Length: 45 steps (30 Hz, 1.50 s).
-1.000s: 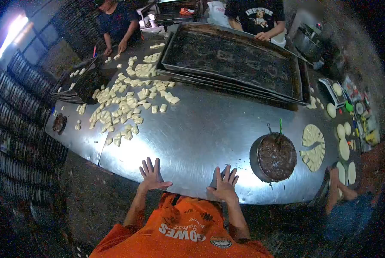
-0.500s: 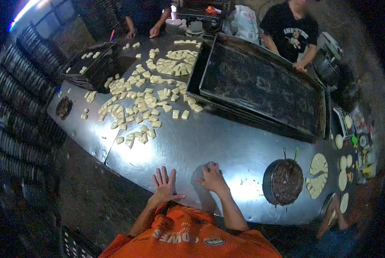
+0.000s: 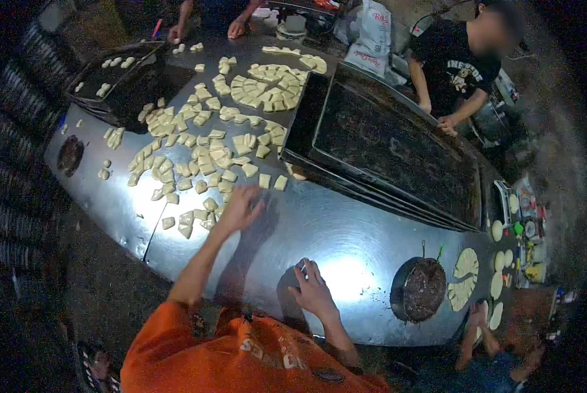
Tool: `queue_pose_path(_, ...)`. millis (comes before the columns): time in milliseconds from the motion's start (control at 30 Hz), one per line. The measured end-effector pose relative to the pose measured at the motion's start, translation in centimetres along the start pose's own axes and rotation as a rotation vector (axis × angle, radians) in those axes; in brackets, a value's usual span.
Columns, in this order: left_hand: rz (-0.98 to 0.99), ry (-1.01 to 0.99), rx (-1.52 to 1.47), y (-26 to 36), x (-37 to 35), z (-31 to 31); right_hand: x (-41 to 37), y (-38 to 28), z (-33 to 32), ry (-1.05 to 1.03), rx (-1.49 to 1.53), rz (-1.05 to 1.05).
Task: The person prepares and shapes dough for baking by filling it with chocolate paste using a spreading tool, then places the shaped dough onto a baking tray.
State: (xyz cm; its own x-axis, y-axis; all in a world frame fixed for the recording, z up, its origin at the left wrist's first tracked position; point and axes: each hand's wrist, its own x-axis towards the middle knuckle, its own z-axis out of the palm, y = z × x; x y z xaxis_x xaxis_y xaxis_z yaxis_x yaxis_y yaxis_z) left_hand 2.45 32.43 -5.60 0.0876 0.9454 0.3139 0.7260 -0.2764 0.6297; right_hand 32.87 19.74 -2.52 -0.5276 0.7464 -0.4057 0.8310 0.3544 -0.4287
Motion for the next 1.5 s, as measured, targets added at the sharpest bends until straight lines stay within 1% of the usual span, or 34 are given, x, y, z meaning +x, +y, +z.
queue_pose_path(33, 0.054, -0.007, 0.08, -0.6, 3.1, 0.2, -0.5, 0.3, 0.4, 0.02, 0.018, 0.003)
queue_pose_path(100, 0.206, -0.065, 0.022, -3.2, 8.0, 2.4, -1.5, 0.5, 0.8, 0.042, 0.034, 0.024)
queue_pose_path(133, 0.215, -0.069, 0.008, -3.7, 9.9, 3.4, -1.9, 0.4, 0.8, 0.035, 0.058, 0.06)
queue_pose_path(200, 0.121, -0.435, 0.341, -3.9, 12.5, 5.1, -2.7, 0.2, 0.9, 0.027, 0.108, 0.112)
queue_pose_path(233, 0.131, -0.438, 0.331, -3.7, 13.0, 6.0, -3.0, 0.1, 0.9, 0.029, 0.106, 0.126)
queue_pose_path(300, 0.044, -0.545, 0.25, -3.6, 13.7, 7.6, -3.5, -0.1, 1.1, 0.08, 0.129, 0.169)
queue_pose_path(333, 0.028, -0.557, 0.289, -3.6, 13.8, 8.6, -3.6, -0.2, 1.2, 0.104, 0.125, 0.17)
queue_pose_path(467, 0.056, -0.528, 0.252, -4.3, 14.3, 11.4, -3.4, -0.7, 1.6, 0.141, 0.148, 0.158)
queue_pose_path(500, 0.052, -0.53, 0.252, -4.2, 13.8, 11.0, -3.2, -1.3, 0.9, 0.142, 0.139, 0.158)
queue_pose_path(567, 0.059, -0.589, 0.057, -2.9, 13.3, 9.2, -3.0, -0.9, 0.2, 0.14, 0.111, 0.146)
queue_pose_path(600, 0.135, -0.342, -0.011, -2.0, 11.1, 8.6, -3.1, -0.4, 0.3, 0.131, 0.168, 0.155)
queue_pose_path(633, 0.156, -0.293, -0.043, -0.7, 9.0, 6.9, -3.0, 0.0, 0.4, 0.124, 0.23, 0.161)
queue_pose_path(667, 0.177, -0.248, -0.07, 1.0, 6.5, 4.8, -3.1, 0.0, 0.2, 0.117, 0.227, 0.15)
queue_pose_path(733, 0.13, -0.18, -0.107, 4.2, -0.1, 2.5, -3.4, -0.3, -0.4, 0.171, 0.24, 0.188)
queue_pose_path(800, -0.043, -0.437, -0.145, 7.4, -5.1, -0.5, -3.2, 0.1, -0.6, 0.19, 0.198, 0.135)
queue_pose_path(833, -0.048, -0.437, -0.137, 7.3, -6.6, -1.0, -3.1, 0.3, -0.5, 0.217, 0.155, 0.096)
queue_pose_path(900, -0.09, -0.78, 0.091, 7.0, -8.7, -1.9, -2.7, 0.1, -0.8, 0.208, 0.142, 0.098)
queue_pose_path(933, -0.091, -0.775, 0.091, 6.9, -7.7, -2.7, -2.4, 0.0, -1.4, 0.191, 0.137, 0.105)
queue_pose_path(1000, -0.013, -0.594, 0.219, 5.5, -3.1, -4.3, -1.9, 0.1, -2.1, 0.187, 0.123, 0.113)
queue_pose_path(1067, -0.054, -0.346, 0.247, 0.7, 3.0, -3.2, -1.6, 0.2, -2.4, 0.117, 0.198, 0.23)
queue_pose_path(1133, -0.032, -0.133, 0.22, -3.8, 9.8, -2.2, -2.1, 0.3, -1.9, 0.155, 0.204, 0.211)
queue_pose_path(1167, 0.012, -0.133, 0.198, -6.4, 12.7, -1.0, -2.2, 0.4, -1.7, 0.185, 0.214, 0.189)
queue_pose_path(1200, 0.007, -0.191, 0.261, -8.7, 15.4, 0.7, -2.4, 0.0, -2.2, 0.105, 0.227, 0.243)
queue_pose_path(1233, 0.026, -0.181, 0.252, -9.2, 17.5, 1.6, -2.7, 0.6, -1.2, 0.15, 0.208, 0.203)
queue_pose_path(1300, 0.093, -0.348, 0.351, -9.5, 20.9, 3.5, -3.4, 0.6, -0.7, 0.161, 0.218, 0.226)
queue_pose_path(1333, 0.101, -0.418, 0.338, -9.8, 22.4, 4.8, -3.5, 0.9, 0.1, 0.2, 0.21, 0.246)
queue_pose_path(1367, 0.116, -0.422, 0.324, -11.3, 23.7, 7.7, -3.7, 0.9, 0.3, 0.205, 0.206, 0.264)
queue_pose_path(1433, 0.021, -0.661, 0.595, -10.8, 24.9, 10.8, -4.2, 0.5, 0.3, 0.162, 0.22, 0.342)
queue_pose_path(1467, 0.022, -0.648, 0.692, -11.1, 24.9, 11.7, -4.5, 0.7, 0.7, 0.178, 0.258, 0.355)
queue_pose_path(1500, 0.032, -0.654, 0.685, -11.1, 25.2, 11.7, -4.8, 0.5, 0.6, 0.179, 0.26, 0.368)
